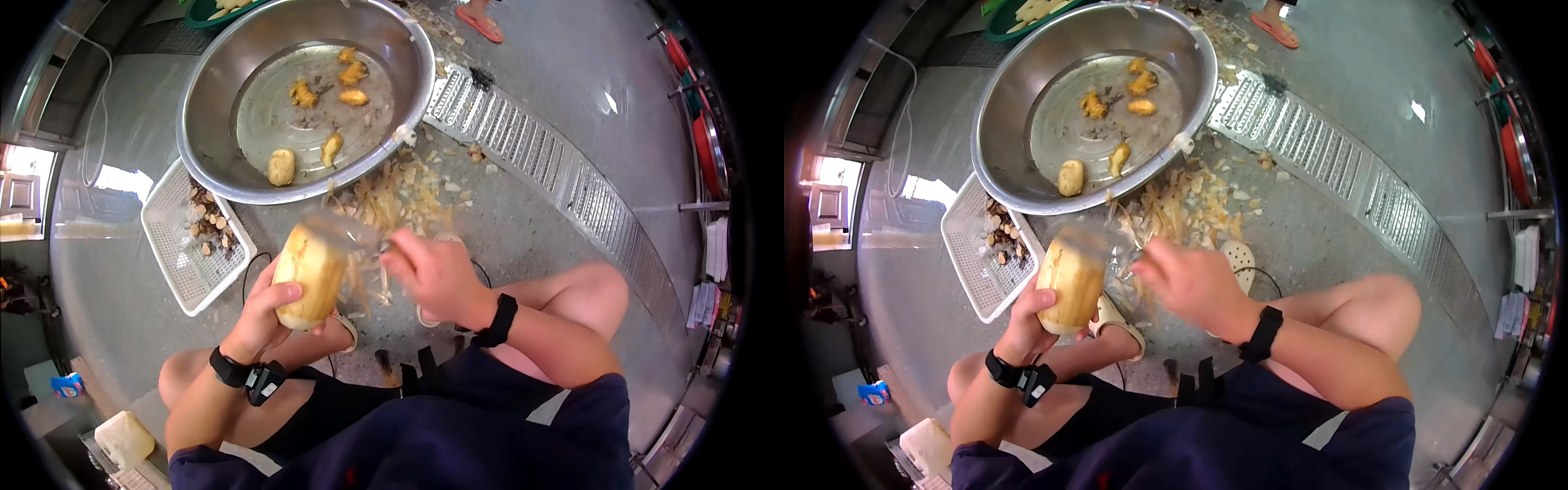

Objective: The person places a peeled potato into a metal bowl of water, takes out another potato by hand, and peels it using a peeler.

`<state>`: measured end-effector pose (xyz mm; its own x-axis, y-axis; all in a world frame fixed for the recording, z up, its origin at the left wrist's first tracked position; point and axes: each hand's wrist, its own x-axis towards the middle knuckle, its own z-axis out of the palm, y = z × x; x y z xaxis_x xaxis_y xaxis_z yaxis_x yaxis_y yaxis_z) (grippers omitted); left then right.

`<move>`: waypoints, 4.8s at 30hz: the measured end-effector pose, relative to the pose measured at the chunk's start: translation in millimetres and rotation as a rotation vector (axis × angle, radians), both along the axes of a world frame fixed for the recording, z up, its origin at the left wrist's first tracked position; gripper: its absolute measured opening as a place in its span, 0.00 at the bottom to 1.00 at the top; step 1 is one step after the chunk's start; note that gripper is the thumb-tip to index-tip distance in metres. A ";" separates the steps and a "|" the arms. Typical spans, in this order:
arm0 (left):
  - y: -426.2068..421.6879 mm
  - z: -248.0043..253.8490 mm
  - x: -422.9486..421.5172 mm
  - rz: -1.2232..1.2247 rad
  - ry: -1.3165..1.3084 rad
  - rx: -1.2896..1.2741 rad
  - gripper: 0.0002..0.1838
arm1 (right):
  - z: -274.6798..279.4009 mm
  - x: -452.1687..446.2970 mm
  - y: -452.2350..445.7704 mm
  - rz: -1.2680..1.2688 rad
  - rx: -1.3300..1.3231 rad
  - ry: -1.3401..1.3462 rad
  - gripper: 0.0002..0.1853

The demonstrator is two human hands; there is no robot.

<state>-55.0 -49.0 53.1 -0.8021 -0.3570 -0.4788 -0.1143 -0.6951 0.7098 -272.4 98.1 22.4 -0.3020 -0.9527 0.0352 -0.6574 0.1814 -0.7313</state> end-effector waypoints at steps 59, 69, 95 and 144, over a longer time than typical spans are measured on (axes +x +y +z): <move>9.5 15.8 -6.4 -0.179 -0.496 -1.208 0.38 | 22.1 18.6 6.8 0.131 -0.078 0.253 0.15; 9.4 15.7 1.0 -0.172 -0.492 -1.237 0.44 | -18.0 -47.1 -5.2 -0.185 0.302 0.118 0.20; 9.3 3.1 -10.6 0.144 -0.231 -0.389 0.32 | 24.3 10.2 -8.5 0.097 -0.107 0.257 0.14; 13.5 15.1 -5.7 -0.010 -0.465 -1.550 0.40 | 25.7 -18.6 -12.9 -0.094 0.146 0.109 0.15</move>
<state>-60.7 -35.5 68.2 -0.7035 -0.6989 0.1286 -0.5082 0.6213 0.5965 -291.0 85.1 48.0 -0.3918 -0.9179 -0.0634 -0.7067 0.3444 -0.6181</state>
